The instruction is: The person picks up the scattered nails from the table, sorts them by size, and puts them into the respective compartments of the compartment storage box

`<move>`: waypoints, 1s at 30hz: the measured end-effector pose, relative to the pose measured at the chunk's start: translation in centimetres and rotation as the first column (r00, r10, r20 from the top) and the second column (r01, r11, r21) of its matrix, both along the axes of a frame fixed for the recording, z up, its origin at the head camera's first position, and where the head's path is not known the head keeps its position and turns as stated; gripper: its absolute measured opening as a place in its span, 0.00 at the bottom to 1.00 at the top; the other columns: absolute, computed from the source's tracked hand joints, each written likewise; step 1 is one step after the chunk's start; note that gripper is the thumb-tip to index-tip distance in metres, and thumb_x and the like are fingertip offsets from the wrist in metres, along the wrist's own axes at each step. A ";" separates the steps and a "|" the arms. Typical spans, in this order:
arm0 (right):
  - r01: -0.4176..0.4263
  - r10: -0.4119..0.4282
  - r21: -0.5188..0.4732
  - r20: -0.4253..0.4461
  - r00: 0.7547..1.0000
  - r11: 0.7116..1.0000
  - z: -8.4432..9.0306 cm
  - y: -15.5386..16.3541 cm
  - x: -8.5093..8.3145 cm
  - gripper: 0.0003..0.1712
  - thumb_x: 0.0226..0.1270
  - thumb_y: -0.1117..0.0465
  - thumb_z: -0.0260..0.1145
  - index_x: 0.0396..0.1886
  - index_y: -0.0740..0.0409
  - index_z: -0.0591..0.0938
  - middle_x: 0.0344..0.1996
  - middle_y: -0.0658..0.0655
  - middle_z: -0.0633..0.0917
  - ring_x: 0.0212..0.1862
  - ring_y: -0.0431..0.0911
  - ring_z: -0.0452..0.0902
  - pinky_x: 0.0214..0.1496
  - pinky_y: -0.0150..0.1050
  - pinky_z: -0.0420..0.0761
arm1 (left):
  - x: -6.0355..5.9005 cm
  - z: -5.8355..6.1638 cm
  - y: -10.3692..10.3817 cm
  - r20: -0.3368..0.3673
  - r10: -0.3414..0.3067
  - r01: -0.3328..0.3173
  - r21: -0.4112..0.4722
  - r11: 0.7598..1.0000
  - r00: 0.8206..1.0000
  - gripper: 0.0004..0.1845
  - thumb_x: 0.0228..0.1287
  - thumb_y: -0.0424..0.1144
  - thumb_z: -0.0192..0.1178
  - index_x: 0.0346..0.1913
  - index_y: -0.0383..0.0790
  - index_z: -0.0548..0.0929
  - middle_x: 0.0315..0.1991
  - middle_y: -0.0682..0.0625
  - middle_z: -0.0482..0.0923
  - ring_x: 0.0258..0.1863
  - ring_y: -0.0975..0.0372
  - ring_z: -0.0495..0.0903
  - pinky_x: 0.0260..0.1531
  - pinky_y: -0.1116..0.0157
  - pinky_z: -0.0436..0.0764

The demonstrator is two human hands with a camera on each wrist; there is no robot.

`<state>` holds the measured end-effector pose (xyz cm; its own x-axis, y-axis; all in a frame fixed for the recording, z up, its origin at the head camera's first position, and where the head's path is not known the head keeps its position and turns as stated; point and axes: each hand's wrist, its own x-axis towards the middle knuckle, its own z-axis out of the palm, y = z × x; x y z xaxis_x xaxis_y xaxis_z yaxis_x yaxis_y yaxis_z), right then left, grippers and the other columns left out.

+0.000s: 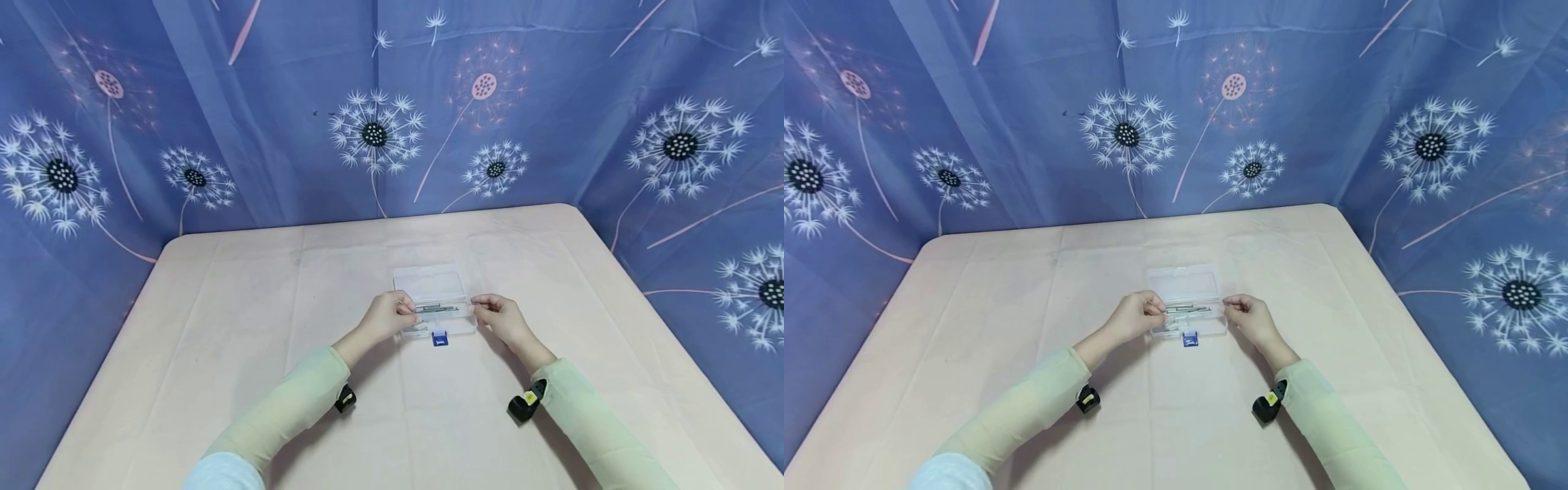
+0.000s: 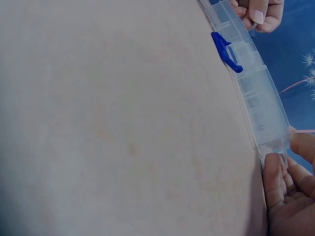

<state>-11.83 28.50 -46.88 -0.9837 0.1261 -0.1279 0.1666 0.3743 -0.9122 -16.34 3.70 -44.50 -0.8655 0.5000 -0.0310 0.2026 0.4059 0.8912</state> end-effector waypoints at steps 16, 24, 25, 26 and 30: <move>-0.047 0.047 0.034 0.001 0.999 0.998 0.0 -0.1 -0.9 0.19 0.67 0.66 0.58 0.53 0.76 0.75 0.37 0.64 0.82 0.29 0.33 0.71 0.29 0.25 0.74 | -0.7 0.2 -1.7 -0.040 0.066 -0.065 0.008 0.998 0.997 0.06 0.55 0.28 0.63 0.35 0.32 0.80 0.34 0.41 0.85 0.34 0.57 0.84 0.36 0.68 0.83; -0.092 0.091 0.041 0.042 0.995 0.995 -0.1 0.4 -0.7 0.21 0.67 0.64 0.58 0.54 0.76 0.74 0.35 0.59 0.82 0.30 0.35 0.72 0.28 0.27 0.75 | -1.2 0.0 -4.4 -0.115 0.149 -0.152 -0.012 0.988 0.982 0.05 0.56 0.31 0.63 0.35 0.34 0.80 0.31 0.45 0.84 0.31 0.60 0.81 0.36 0.66 0.81; -0.091 0.089 0.036 0.050 0.995 0.995 -0.1 0.6 -0.6 0.21 0.67 0.63 0.58 0.54 0.76 0.73 0.35 0.59 0.82 0.30 0.36 0.74 0.29 0.28 0.76 | -1.1 0.0 -4.8 -0.126 0.160 -0.163 -0.012 0.987 0.979 0.05 0.56 0.32 0.63 0.36 0.35 0.80 0.31 0.45 0.84 0.31 0.59 0.81 0.37 0.65 0.80; -0.087 0.085 0.035 0.060 0.995 0.996 -0.1 0.7 -0.5 0.22 0.68 0.62 0.58 0.55 0.75 0.73 0.36 0.60 0.82 0.30 0.36 0.74 0.29 0.28 0.77 | -1.1 0.1 -5.1 -0.134 0.170 -0.173 -0.011 0.985 0.976 0.06 0.57 0.32 0.64 0.36 0.35 0.80 0.32 0.45 0.84 0.32 0.59 0.81 0.37 0.64 0.80; -0.092 0.084 0.122 0.075 0.994 0.988 0.4 1.4 -0.1 0.25 0.69 0.58 0.58 0.57 0.74 0.72 0.39 0.66 0.82 0.32 0.43 0.80 0.33 0.33 0.81 | -0.9 0.3 -6.5 -0.190 0.196 -0.206 -0.035 0.978 0.962 0.08 0.59 0.34 0.64 0.40 0.34 0.80 0.36 0.45 0.84 0.35 0.56 0.81 0.39 0.61 0.80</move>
